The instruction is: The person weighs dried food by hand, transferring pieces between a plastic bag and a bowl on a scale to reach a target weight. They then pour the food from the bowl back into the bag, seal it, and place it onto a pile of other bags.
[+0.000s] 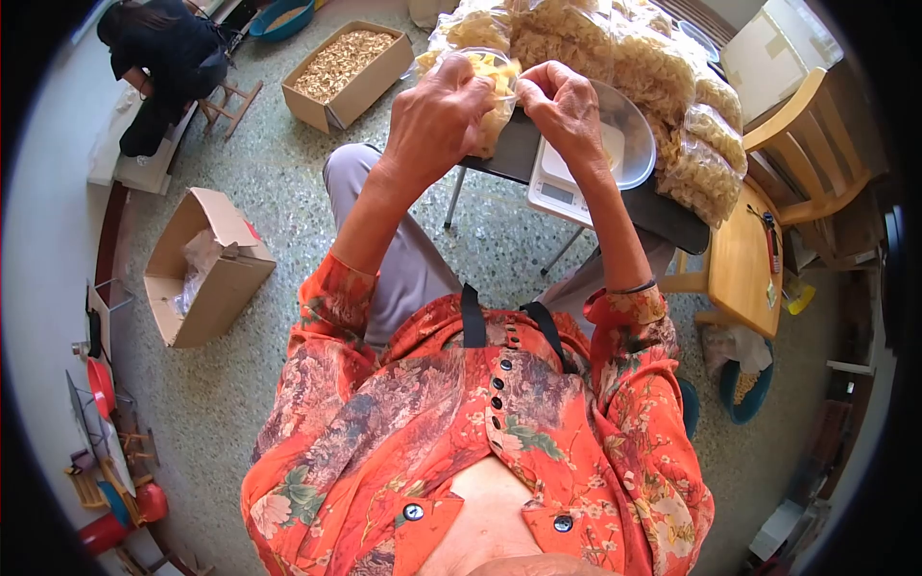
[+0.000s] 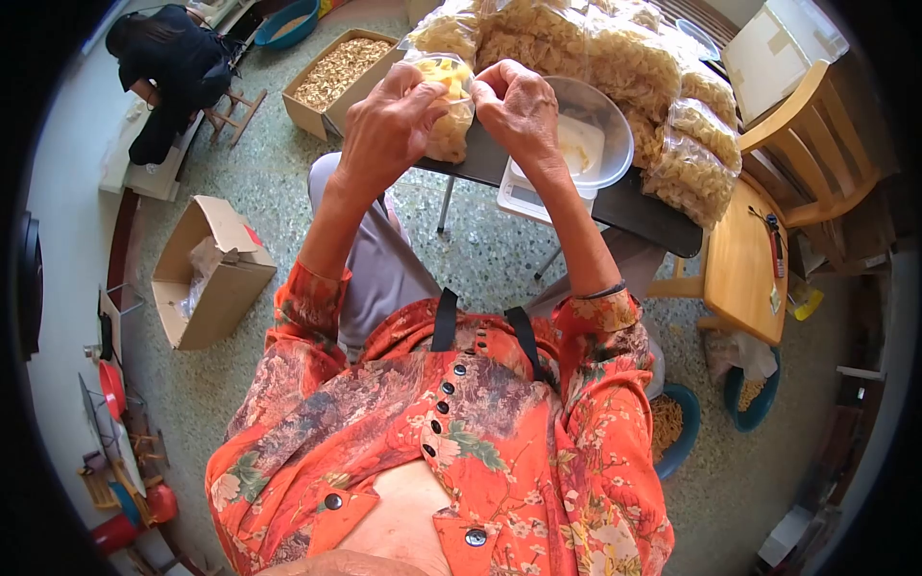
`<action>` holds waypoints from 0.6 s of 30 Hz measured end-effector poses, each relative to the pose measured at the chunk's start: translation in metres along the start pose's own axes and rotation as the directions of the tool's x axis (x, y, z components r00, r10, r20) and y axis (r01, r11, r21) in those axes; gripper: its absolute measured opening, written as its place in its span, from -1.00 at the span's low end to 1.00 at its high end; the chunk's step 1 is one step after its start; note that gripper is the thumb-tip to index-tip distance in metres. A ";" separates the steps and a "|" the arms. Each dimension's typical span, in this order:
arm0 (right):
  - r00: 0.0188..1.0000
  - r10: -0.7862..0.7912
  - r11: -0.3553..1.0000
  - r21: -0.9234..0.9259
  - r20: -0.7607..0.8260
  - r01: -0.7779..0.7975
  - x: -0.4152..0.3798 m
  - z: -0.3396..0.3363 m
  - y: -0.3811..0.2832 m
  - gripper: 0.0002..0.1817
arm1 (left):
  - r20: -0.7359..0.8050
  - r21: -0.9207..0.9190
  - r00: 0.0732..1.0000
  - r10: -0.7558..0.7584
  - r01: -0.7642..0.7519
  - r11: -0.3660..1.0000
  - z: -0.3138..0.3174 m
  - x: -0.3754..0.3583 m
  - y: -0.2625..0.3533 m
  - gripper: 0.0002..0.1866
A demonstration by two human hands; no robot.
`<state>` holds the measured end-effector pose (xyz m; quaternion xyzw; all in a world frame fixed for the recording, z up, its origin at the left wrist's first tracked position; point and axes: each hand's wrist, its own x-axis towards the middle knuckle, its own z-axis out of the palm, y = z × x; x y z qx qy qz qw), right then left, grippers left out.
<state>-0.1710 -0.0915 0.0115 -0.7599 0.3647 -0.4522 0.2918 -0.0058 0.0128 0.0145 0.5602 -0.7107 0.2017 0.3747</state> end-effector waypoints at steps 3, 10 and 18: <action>1.000 -0.006 1.000 0.025 0.025 0.005 -0.005 -0.001 -0.005 -0.82 | -0.063 -0.040 0.996 0.063 -0.066 0.997 -0.001 -0.001 0.000 -0.77; 0.993 0.109 0.981 0.157 0.048 -0.116 0.001 0.004 0.007 -0.79 | -0.086 -0.064 0.993 0.080 -0.085 0.994 0.013 -0.008 -0.009 -0.66; 0.999 -0.005 1.000 0.029 -0.049 0.007 -0.008 0.011 -0.003 -0.77 | 0.042 0.052 0.995 0.089 -0.092 0.994 0.007 -0.001 -0.003 -0.71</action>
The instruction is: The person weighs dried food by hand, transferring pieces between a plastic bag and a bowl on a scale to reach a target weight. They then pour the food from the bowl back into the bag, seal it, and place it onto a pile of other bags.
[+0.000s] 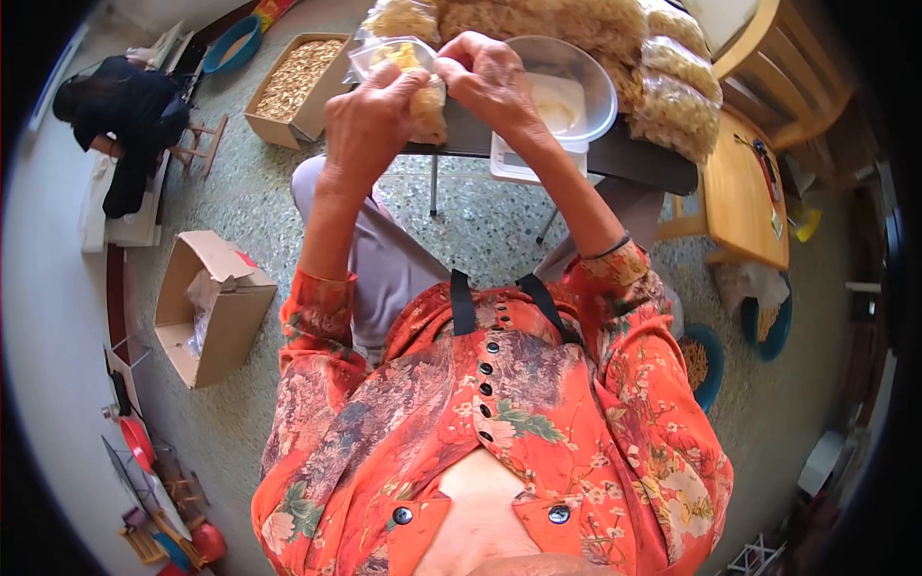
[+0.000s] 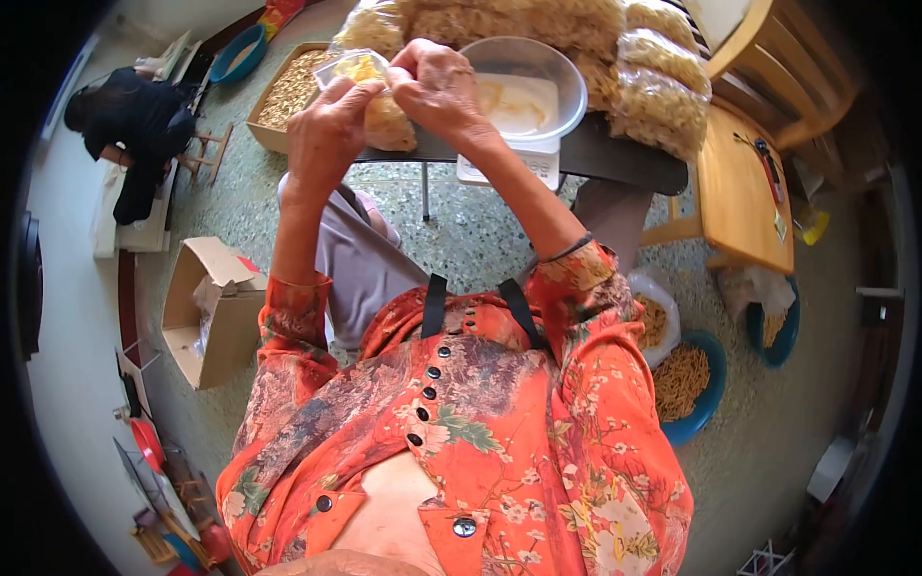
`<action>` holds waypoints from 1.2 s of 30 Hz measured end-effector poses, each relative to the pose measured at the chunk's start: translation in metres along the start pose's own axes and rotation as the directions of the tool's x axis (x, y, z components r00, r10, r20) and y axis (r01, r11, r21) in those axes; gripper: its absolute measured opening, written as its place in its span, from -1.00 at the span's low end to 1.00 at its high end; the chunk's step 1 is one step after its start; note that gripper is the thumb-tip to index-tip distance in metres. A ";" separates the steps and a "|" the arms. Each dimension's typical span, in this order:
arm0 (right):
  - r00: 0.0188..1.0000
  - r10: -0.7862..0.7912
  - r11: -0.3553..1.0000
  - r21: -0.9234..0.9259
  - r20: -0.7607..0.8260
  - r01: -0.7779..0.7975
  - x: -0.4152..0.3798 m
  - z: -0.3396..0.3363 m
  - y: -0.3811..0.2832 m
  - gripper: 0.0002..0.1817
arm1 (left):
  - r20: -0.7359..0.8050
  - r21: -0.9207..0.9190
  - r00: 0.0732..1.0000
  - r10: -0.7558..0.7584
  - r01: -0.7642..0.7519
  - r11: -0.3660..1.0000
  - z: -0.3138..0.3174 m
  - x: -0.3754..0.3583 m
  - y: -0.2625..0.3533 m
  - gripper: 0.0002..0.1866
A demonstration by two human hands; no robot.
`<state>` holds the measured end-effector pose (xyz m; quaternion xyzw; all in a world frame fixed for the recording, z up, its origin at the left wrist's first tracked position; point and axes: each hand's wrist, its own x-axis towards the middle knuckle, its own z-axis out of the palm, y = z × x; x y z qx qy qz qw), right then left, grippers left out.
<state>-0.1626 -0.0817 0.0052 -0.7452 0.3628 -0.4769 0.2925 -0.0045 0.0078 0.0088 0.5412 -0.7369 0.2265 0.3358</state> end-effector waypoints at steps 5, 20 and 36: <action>0.992 -0.109 0.994 0.007 0.059 0.109 -0.007 -0.001 -0.012 -0.79 | 0.267 0.110 0.962 -0.059 0.030 0.994 -0.007 0.010 0.003 -0.84; 0.953 0.071 0.995 0.040 0.293 -0.087 0.013 -0.044 0.001 -0.80 | -0.022 -0.166 1.000 0.010 -0.014 0.986 -0.007 0.010 0.007 -0.95; 0.798 -0.225 0.779 -0.389 0.559 0.492 0.017 -0.107 0.058 -0.71 | 0.019 -0.435 1.000 -0.018 0.024 0.900 0.008 -0.001 -0.020 -0.88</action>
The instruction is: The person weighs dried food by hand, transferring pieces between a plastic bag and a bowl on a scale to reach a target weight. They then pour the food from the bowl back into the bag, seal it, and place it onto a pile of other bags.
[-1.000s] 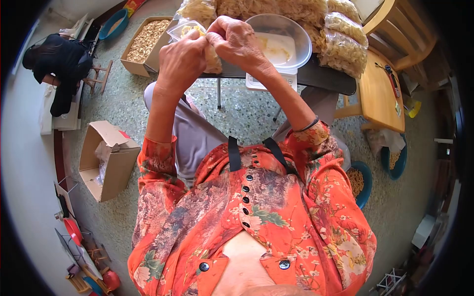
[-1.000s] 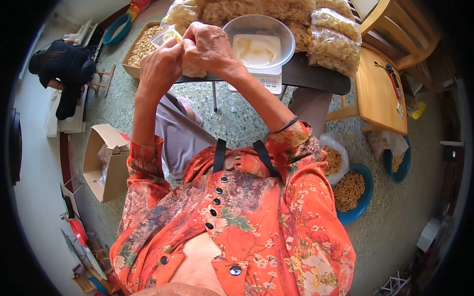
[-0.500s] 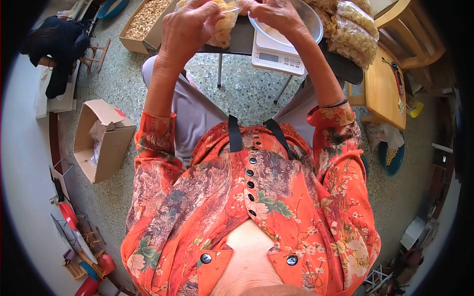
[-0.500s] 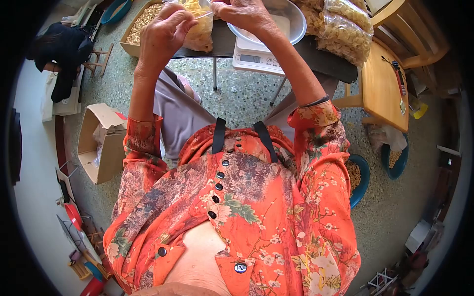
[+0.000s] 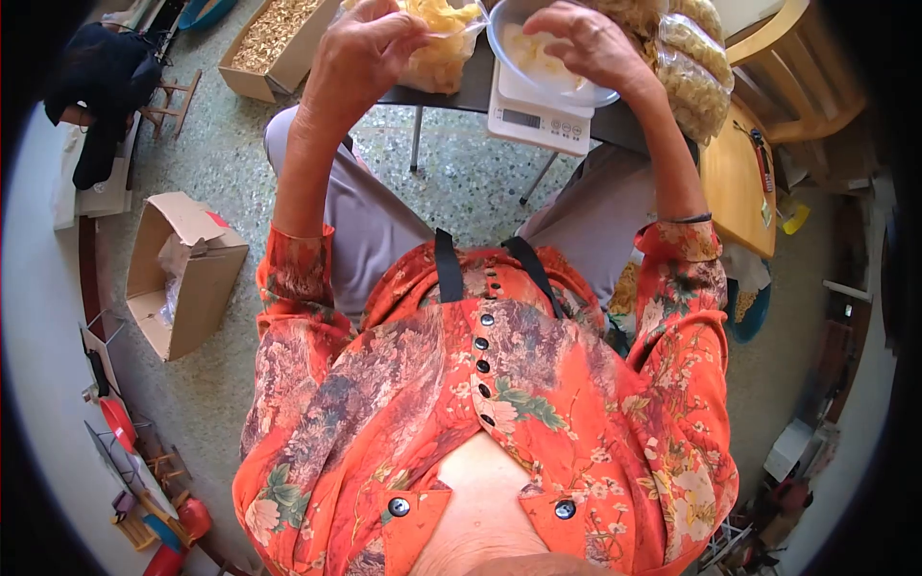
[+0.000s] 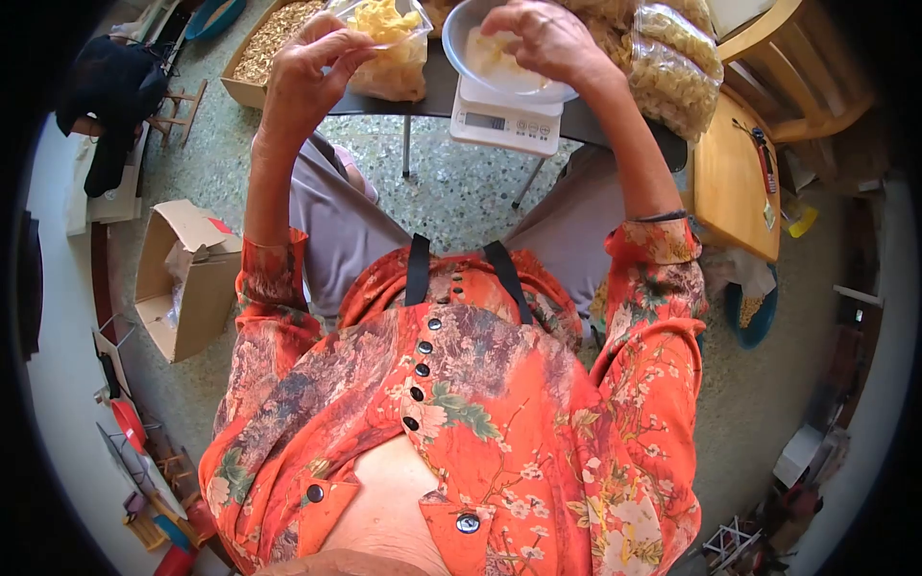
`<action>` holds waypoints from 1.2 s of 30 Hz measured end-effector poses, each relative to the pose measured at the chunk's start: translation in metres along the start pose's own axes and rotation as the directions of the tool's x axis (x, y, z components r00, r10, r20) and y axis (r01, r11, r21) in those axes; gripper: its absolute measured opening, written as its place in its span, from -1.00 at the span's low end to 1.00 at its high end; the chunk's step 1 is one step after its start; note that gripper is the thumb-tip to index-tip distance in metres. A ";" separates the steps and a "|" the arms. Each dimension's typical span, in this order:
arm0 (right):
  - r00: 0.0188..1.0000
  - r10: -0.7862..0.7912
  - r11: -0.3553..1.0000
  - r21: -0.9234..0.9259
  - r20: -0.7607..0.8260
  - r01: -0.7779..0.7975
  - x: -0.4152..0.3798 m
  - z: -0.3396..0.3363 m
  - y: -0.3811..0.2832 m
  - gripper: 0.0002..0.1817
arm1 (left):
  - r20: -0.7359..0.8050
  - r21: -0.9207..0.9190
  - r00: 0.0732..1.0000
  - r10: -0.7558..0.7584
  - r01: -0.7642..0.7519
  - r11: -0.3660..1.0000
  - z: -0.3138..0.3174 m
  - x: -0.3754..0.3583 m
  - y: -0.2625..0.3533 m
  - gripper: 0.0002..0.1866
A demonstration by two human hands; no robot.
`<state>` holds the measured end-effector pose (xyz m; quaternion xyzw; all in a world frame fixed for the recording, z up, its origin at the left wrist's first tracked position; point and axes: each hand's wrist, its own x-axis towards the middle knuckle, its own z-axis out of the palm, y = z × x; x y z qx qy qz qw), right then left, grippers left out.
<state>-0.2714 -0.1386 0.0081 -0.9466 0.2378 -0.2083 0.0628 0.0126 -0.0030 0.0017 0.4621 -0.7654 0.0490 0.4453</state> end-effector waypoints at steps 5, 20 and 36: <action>0.997 0.028 0.993 -0.117 0.070 -0.019 -0.003 0.004 0.003 -0.62 | -0.050 0.056 0.998 0.045 -0.043 0.998 -0.001 0.001 0.004 -0.86; 0.969 0.176 0.971 -0.193 0.174 -0.141 0.005 0.017 0.007 -0.71 | 0.005 0.056 1.000 0.003 -0.003 0.998 0.000 0.001 0.011 -0.85; 0.920 0.370 0.896 -0.312 0.131 -0.315 -0.012 -0.017 0.019 -0.85 | -0.041 0.072 0.999 0.027 -0.024 0.997 0.003 0.002 0.011 -0.87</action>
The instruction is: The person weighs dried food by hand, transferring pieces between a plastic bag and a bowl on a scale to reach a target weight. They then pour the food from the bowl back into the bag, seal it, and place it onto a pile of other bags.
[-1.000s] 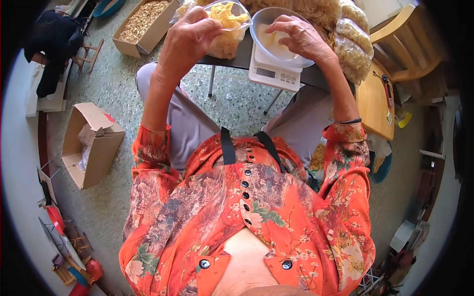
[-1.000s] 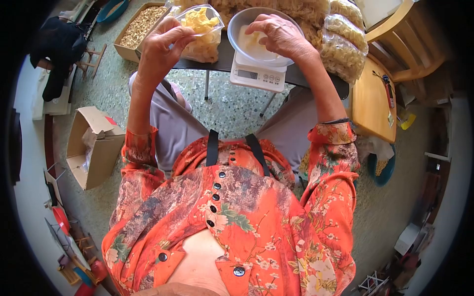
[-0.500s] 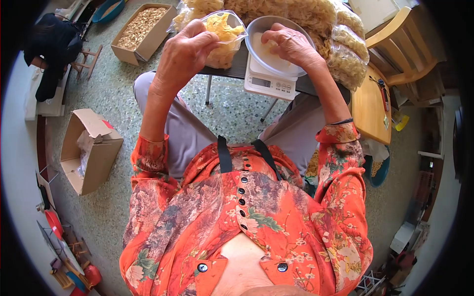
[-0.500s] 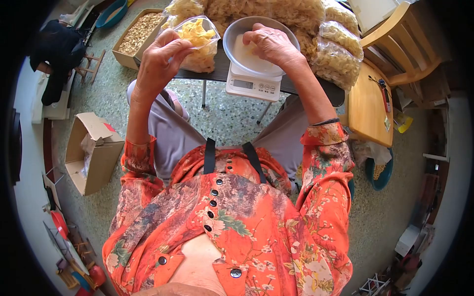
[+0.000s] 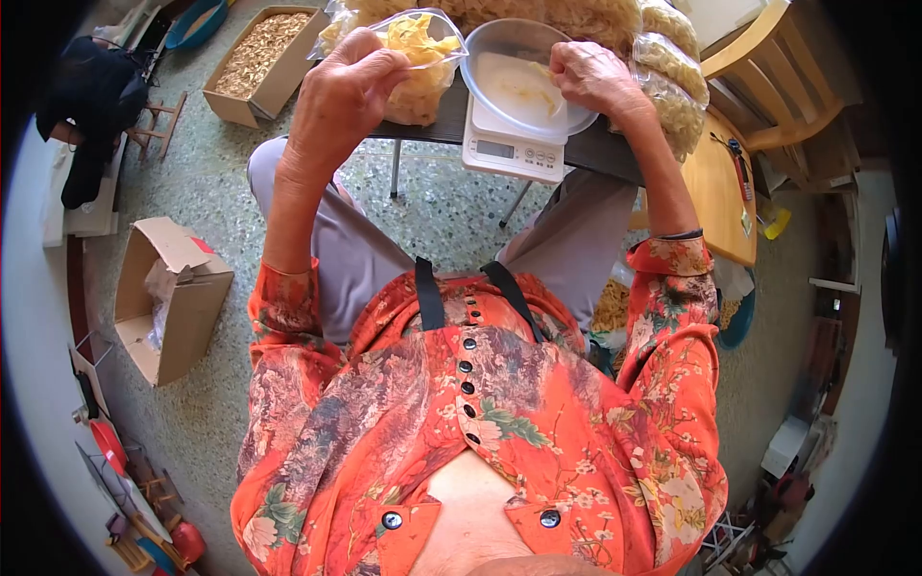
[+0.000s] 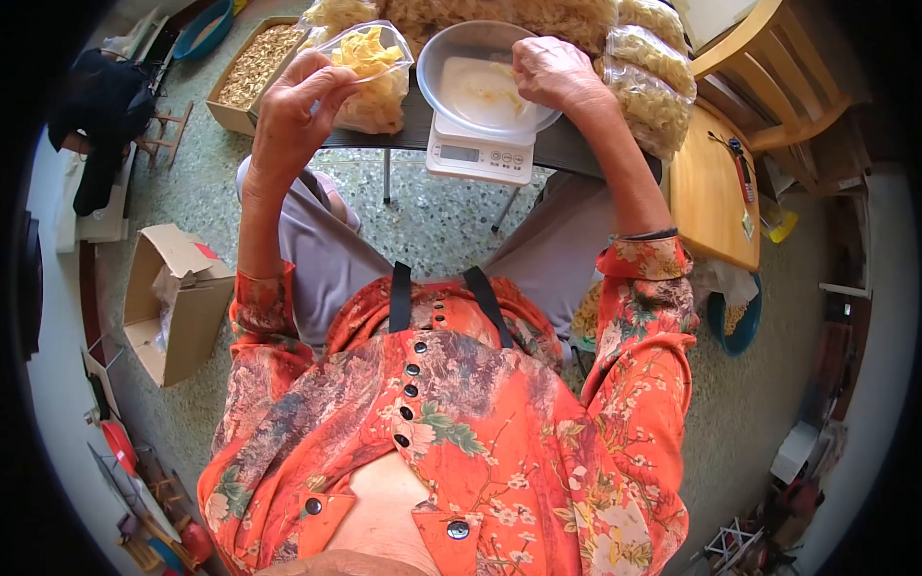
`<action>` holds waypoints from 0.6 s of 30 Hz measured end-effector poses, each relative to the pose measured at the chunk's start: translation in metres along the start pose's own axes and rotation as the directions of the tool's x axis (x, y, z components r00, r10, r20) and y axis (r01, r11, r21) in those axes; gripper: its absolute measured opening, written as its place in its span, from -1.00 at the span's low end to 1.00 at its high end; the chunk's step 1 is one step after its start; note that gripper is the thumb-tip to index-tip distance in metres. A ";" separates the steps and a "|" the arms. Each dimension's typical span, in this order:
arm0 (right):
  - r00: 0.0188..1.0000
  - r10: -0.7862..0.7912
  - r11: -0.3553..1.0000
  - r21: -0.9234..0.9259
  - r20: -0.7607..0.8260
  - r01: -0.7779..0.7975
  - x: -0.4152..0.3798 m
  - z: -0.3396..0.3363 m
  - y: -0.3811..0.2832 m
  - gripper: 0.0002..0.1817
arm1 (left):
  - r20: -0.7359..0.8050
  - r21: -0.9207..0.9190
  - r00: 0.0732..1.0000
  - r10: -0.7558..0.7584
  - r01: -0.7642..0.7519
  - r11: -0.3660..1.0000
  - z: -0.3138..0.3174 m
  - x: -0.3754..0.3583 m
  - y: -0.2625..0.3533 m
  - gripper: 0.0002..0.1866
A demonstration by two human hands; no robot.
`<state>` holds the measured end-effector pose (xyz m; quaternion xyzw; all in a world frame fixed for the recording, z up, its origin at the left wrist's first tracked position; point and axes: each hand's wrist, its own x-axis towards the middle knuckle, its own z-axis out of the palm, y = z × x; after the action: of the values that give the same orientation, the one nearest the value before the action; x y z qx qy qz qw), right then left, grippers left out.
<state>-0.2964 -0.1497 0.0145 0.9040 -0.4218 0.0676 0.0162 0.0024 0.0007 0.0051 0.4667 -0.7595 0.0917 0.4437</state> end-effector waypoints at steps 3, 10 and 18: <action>0.979 0.121 0.990 -0.098 0.162 -0.106 0.002 0.003 -0.012 -0.78 | 0.030 0.009 0.999 -0.015 0.015 1.000 0.000 0.000 0.002 -0.85; 0.988 -0.014 1.000 -0.011 0.156 0.016 -0.001 0.016 -0.016 -0.65 | 0.037 0.006 0.999 0.033 -0.033 0.999 0.000 0.000 -0.002 -0.87; 0.994 0.051 0.999 -0.016 0.092 -0.050 0.011 0.035 -0.015 -0.85 | 0.042 -0.039 0.999 0.027 -0.026 0.999 -0.001 0.001 -0.002 -0.84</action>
<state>-0.2739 -0.1513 -0.0186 0.8950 -0.4454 0.0233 0.0013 0.0048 -0.0007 0.0064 0.4500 -0.7765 0.0732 0.4350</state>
